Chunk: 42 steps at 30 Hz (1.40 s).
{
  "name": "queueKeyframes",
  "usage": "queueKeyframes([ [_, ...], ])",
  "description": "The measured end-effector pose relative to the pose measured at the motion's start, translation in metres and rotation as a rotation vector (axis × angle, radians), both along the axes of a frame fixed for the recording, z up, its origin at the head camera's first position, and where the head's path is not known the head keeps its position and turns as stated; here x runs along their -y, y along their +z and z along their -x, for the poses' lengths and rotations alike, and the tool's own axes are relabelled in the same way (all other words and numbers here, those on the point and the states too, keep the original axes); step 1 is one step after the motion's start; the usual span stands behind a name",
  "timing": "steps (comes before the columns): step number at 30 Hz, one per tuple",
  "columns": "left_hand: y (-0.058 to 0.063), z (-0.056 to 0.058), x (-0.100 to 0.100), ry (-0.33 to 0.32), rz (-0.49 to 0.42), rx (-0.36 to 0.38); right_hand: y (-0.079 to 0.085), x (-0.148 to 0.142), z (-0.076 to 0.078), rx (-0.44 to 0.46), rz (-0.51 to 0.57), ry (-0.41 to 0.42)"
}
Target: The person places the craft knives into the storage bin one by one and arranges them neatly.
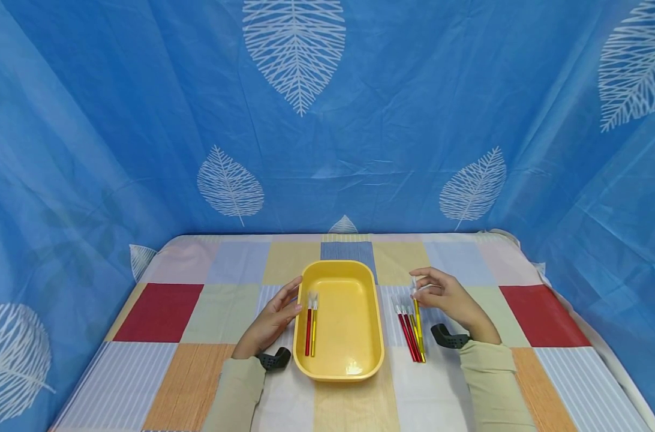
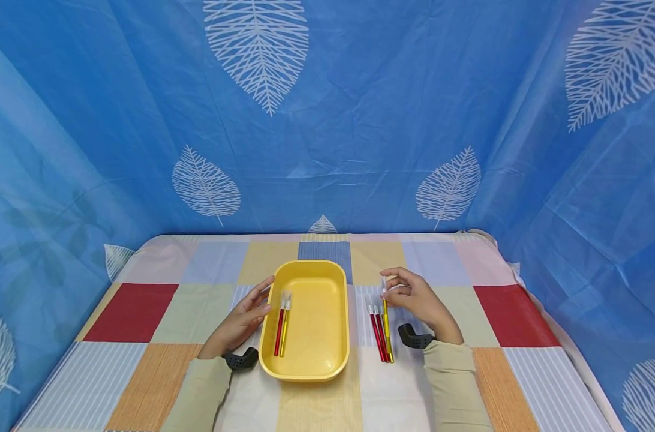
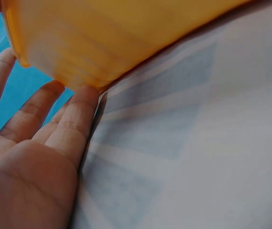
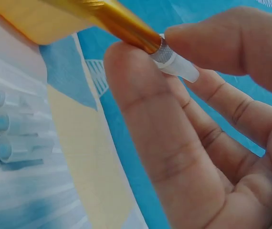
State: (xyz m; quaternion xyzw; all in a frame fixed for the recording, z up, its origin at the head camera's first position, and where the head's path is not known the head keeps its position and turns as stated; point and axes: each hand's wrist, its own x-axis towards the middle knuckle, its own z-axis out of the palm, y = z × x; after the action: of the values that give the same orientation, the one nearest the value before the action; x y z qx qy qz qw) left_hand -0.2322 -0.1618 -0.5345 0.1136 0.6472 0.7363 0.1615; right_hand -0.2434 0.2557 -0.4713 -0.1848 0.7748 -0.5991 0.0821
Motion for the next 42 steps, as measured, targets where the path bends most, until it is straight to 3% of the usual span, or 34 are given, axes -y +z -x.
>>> queueKeyframes([
  [33,0.002,0.0,0.0,-0.002,-0.007,0.005,0.015,0.032,-0.007,-0.097,0.022,0.032],
  [42,0.002,0.0,-0.001,0.011,0.002,0.015,0.012,0.041,-0.007,-0.106,0.036,0.04],
])
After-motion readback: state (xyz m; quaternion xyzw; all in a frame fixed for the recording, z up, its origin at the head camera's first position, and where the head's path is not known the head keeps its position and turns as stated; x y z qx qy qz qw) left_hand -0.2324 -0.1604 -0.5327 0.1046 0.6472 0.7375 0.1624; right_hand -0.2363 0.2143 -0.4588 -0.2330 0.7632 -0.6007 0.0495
